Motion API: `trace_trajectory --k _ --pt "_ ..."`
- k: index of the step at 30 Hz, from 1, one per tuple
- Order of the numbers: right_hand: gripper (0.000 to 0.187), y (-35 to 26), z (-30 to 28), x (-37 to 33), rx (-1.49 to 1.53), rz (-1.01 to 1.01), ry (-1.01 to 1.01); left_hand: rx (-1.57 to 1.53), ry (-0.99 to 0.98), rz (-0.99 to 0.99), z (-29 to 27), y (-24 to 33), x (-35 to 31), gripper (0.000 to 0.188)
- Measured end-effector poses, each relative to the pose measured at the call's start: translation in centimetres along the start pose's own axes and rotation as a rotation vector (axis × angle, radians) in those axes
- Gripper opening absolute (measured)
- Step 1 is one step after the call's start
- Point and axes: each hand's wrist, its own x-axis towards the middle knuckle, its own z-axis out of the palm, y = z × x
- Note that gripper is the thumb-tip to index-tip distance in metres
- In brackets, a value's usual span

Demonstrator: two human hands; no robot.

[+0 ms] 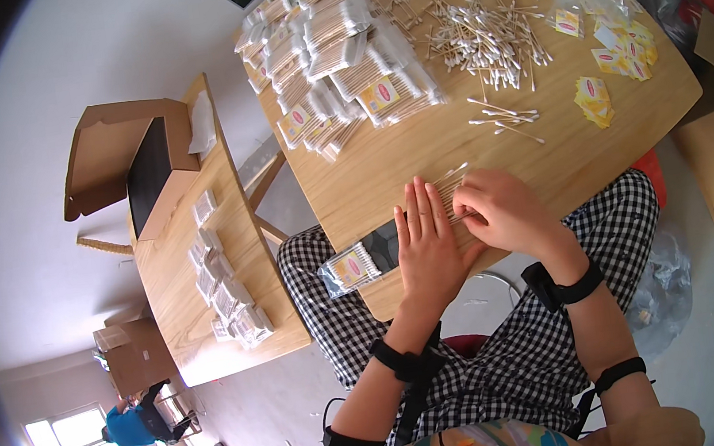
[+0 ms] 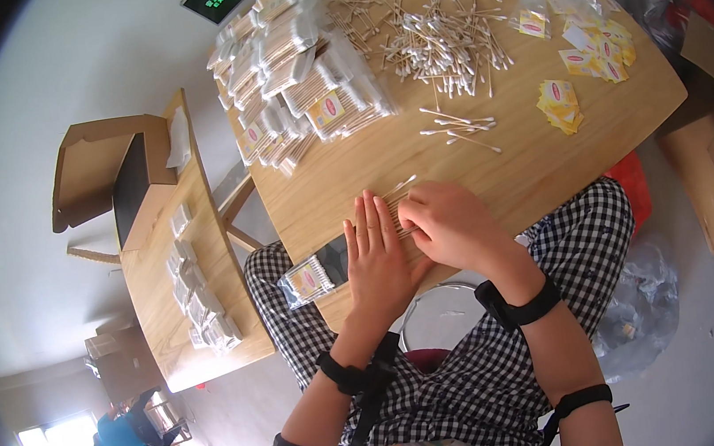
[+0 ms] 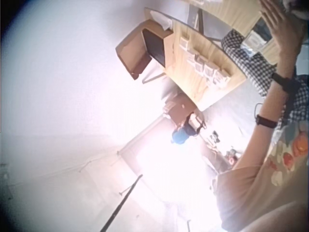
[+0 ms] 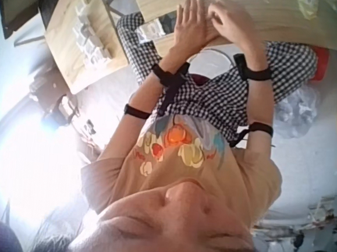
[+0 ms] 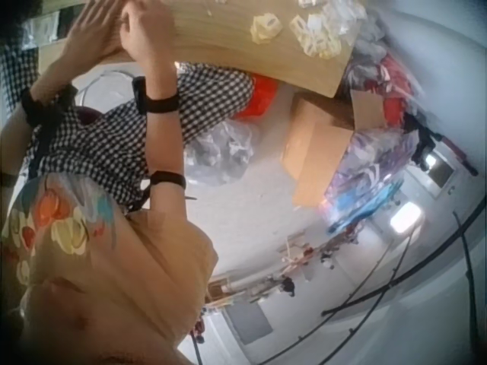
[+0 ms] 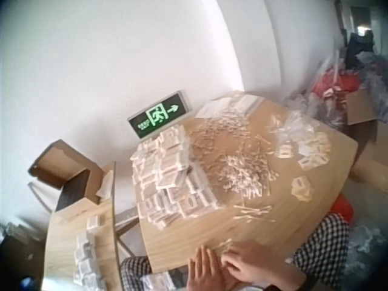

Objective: The recorder is manually arranging and packing individual cotton swabs into small plastic retail packaging.

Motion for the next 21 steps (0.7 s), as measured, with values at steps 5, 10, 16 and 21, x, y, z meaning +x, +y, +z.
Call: trace_trajectory --k 5,10,16,21 --pt "0.012 0.0 0.4 0.0 -0.096 -0.013 0.005 -0.002 -0.003 0.002 -0.2 -0.4 0.1 0.111" --pt "0.018 -0.1 -1.0 -0.7 -0.012 0.052 -0.027 -0.129 0.104 -0.057 -0.8 -0.8 -0.1 0.100" --pt "0.021 0.2 -2.1 -1.1 -0.029 0.105 -0.068 -0.314 0.332 -0.038 -1.4 -1.1 -2.7 0.052" --pt "0.018 0.3 -1.9 -1.2 -0.032 0.096 -0.061 -0.341 0.347 -0.073 -1.6 -0.9 -2.0 0.030"
